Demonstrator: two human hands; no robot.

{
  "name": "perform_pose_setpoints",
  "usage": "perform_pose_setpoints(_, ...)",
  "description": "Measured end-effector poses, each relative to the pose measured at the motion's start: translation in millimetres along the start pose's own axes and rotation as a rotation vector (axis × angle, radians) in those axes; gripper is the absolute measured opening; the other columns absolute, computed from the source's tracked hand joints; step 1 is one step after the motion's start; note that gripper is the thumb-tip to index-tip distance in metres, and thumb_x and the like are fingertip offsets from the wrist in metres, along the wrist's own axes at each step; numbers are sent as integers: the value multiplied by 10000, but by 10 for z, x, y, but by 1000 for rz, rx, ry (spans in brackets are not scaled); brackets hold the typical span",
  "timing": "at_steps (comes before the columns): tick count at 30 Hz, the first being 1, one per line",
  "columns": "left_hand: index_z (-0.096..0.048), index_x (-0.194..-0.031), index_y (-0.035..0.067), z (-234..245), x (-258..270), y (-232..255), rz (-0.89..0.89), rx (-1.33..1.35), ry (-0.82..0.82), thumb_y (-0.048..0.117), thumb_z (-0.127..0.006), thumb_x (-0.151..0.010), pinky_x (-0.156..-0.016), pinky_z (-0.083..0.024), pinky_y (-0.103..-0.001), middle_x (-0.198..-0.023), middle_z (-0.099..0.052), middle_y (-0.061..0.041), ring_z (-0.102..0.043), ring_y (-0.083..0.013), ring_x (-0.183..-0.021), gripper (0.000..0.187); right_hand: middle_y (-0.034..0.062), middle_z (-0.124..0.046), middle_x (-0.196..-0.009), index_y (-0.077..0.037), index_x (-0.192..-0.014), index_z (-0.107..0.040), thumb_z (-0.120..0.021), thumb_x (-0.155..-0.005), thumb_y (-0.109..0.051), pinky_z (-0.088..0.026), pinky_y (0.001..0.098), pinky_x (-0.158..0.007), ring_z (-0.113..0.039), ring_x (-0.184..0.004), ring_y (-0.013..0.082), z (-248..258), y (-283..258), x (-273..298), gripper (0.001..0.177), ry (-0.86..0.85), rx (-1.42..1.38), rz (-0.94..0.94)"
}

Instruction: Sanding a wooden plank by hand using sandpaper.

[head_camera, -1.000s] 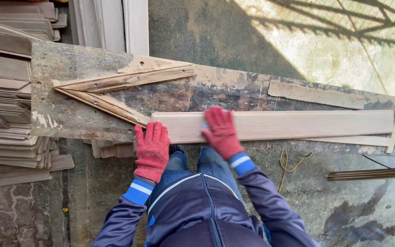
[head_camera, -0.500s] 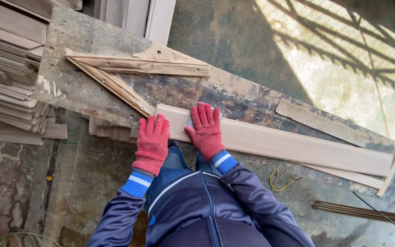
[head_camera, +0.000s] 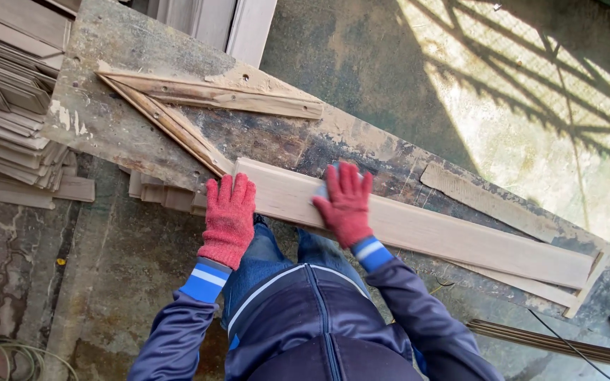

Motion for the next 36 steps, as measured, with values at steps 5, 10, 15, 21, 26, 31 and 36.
perform_pose_setpoints(5, -687, -1303, 89, 212, -82, 36, 8, -48, -37, 212, -703, -869, -1164, -299, -709, -1392, -632, -175, -545, -405, -1325, 452, 156, -441, -1600, -197, -1578, -434, -531, -870, -787, -80, 584, -1274, -360, -1504, 331, 236, 7, -11, 926, -9, -24, 54)
perform_pose_setpoints(10, -682, -1322, 93, 111, -23, 51, 39, -42, -42, 211, -696, -873, -1177, -276, -715, -1414, -623, -177, -537, -405, -1350, 464, 169, -389, -1629, -186, -1605, -391, -378, -844, -912, -38, 574, -1292, -304, -1531, 347, 381, 901, 529, 1052, -171, 107, -62)
perform_pose_setpoints(15, -686, -1310, 81, 68, -17, 57, 42, -27, -31, 203, -711, -853, -1180, -292, -695, -1412, -620, -190, -532, -421, -1352, 473, 179, -358, -1642, -167, -1580, -416, -543, -836, -821, -54, 590, -1274, -267, -1540, 366, 15, 78, 230, 999, -56, 17, 81)
perform_pose_setpoints(21, -693, -1330, 127, 172, -72, 6, 70, -67, -119, 234, -693, -865, -1203, -246, -707, -1422, -634, -139, -526, -386, -1374, 476, 160, -395, -1627, -187, -1574, -431, -503, -829, -851, -75, 578, -1275, -304, -1531, 340, 127, -136, 45, 1001, -57, -12, 105)
perform_pose_setpoints(26, -682, -1328, 81, 44, -6, 54, 81, 5, -33, 187, -716, -840, -1193, -308, -666, -1424, -621, -180, -532, -412, -1357, 501, 166, -382, -1633, -192, -1601, -390, -479, -858, -828, -85, 584, -1280, -310, -1525, 346, 291, 746, 611, 982, -146, 92, -26)
perform_pose_setpoints(31, -677, -1320, 48, -33, 18, 83, 67, 80, 55, 150, -712, -835, -1199, -344, -627, -1422, -601, -221, -514, -453, -1356, 497, 178, -306, -1668, -175, -1602, -383, -600, -842, -762, -63, 578, -1273, -240, -1550, 357, 75, 136, 186, 984, -64, 29, -6)
perform_pose_setpoints(36, -681, -1332, 96, 33, 6, 99, 63, 27, -3, 183, -708, -839, -1214, -309, -638, -1433, -598, -201, -506, -463, -1361, 501, 145, -412, -1618, -208, -1577, -419, -447, -875, -829, -86, 592, -1280, -327, -1520, 330, 111, -342, -67, 938, -47, 2, 99)
Point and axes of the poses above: each hand's wrist, its own x-axis away from the middle knuckle, its own z-axis out of the back of the hand, y = z × x, the point moved 6 cm from there along -x, towards the middle knuckle
